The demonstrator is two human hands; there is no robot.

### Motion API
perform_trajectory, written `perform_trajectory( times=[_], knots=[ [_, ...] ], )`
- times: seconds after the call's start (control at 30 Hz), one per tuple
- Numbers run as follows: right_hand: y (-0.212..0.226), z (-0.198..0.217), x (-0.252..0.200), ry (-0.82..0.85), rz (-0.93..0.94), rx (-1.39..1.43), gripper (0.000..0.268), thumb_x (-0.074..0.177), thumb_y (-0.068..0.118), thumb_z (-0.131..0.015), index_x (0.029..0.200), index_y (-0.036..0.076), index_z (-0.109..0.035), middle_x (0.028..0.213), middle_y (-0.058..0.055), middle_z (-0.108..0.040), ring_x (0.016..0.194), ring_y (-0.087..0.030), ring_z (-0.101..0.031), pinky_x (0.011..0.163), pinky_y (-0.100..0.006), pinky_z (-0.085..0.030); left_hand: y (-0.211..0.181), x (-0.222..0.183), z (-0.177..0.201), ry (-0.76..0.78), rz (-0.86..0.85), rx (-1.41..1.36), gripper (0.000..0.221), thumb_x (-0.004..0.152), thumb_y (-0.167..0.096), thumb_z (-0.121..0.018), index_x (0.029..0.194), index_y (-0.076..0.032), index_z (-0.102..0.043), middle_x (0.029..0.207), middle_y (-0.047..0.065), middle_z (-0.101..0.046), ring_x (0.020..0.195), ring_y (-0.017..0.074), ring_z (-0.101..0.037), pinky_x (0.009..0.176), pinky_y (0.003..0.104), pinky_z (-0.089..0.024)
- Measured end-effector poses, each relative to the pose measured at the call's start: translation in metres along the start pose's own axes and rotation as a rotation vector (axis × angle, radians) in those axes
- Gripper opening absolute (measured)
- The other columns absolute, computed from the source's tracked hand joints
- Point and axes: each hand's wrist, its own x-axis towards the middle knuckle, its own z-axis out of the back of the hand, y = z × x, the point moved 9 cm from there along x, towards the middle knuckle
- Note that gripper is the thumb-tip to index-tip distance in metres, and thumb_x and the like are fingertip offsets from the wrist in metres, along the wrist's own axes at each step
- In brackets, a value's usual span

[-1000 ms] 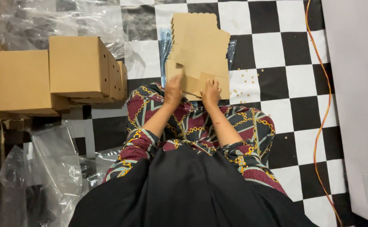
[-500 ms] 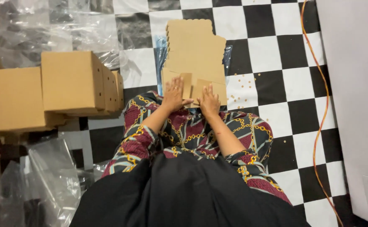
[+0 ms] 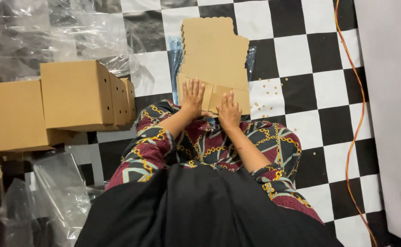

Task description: Assembling a cardboard box from a flat pre-cut sheet by folding and tucking the flaps.

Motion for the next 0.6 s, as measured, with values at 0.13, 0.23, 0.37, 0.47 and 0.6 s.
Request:
perform_trajectory(
  times=[0.13, 0.23, 0.37, 0.47, 0.6],
  knots=[
    [0.007, 0.018, 0.008, -0.015, 0.006, 0.052, 0.064, 0.102, 0.042, -0.055, 0.158, 0.014, -0.041, 0.168, -0.02, -0.023, 0.119, -0.045, -0.052, 0.087, -0.058, -0.052, -0.006, 0.014, -0.011, 0.056, 0.035, -0.011, 0.144, 0.065, -0.099, -0.055, 0.166, -0.009, -0.004, 0.17, 0.027, 0.004, 0.155, 0.0474, 0.008, 0.12, 0.072, 0.014],
    [-0.007, -0.019, 0.03, 0.088, -0.113, 0.125, 0.062, 0.099, 0.044, -0.064, 0.157, 0.031, -0.045, 0.164, -0.017, -0.026, 0.126, -0.045, -0.049, 0.093, -0.056, -0.053, -0.002, 0.013, -0.019, 0.044, 0.045, -0.083, 0.145, 0.065, -0.096, -0.061, 0.166, -0.01, -0.003, 0.169, 0.027, 0.006, 0.156, 0.0474, 0.008, 0.123, 0.068, 0.011],
    [-0.063, -0.075, 0.049, -0.031, -0.363, 0.468, 0.053, 0.091, 0.031, -0.074, 0.14, 0.047, -0.061, 0.136, -0.009, -0.048, 0.12, -0.036, -0.06, 0.103, -0.046, -0.051, -0.008, 0.009, -0.013, -0.079, -0.008, -0.205, 0.137, 0.067, -0.077, -0.077, 0.164, -0.003, -0.014, 0.169, 0.029, -0.001, 0.157, 0.0476, -0.001, 0.128, 0.059, -0.008],
    [-0.074, -0.084, 0.042, 0.061, -0.413, 0.62, 0.06, 0.086, 0.026, -0.074, 0.139, 0.05, -0.06, 0.133, -0.005, -0.059, 0.12, -0.03, -0.066, 0.101, -0.044, -0.053, -0.017, 0.011, -0.041, -0.132, -0.065, -0.237, 0.133, 0.066, -0.067, -0.084, 0.162, 0.0, -0.021, 0.168, 0.03, -0.008, 0.155, 0.0498, -0.009, 0.127, 0.058, -0.019],
    [-0.064, -0.04, 0.036, -0.036, -0.077, 0.607, 0.058, 0.091, 0.004, -0.05, 0.14, 0.032, -0.065, 0.131, -0.012, -0.069, 0.124, -0.04, -0.061, 0.109, -0.048, -0.048, -0.036, 0.007, -0.047, -0.409, -0.122, -0.064, 0.115, 0.067, -0.066, -0.083, 0.154, -0.006, -0.04, 0.158, 0.026, -0.039, 0.139, 0.0621, -0.034, 0.111, 0.066, -0.039]
  ],
)
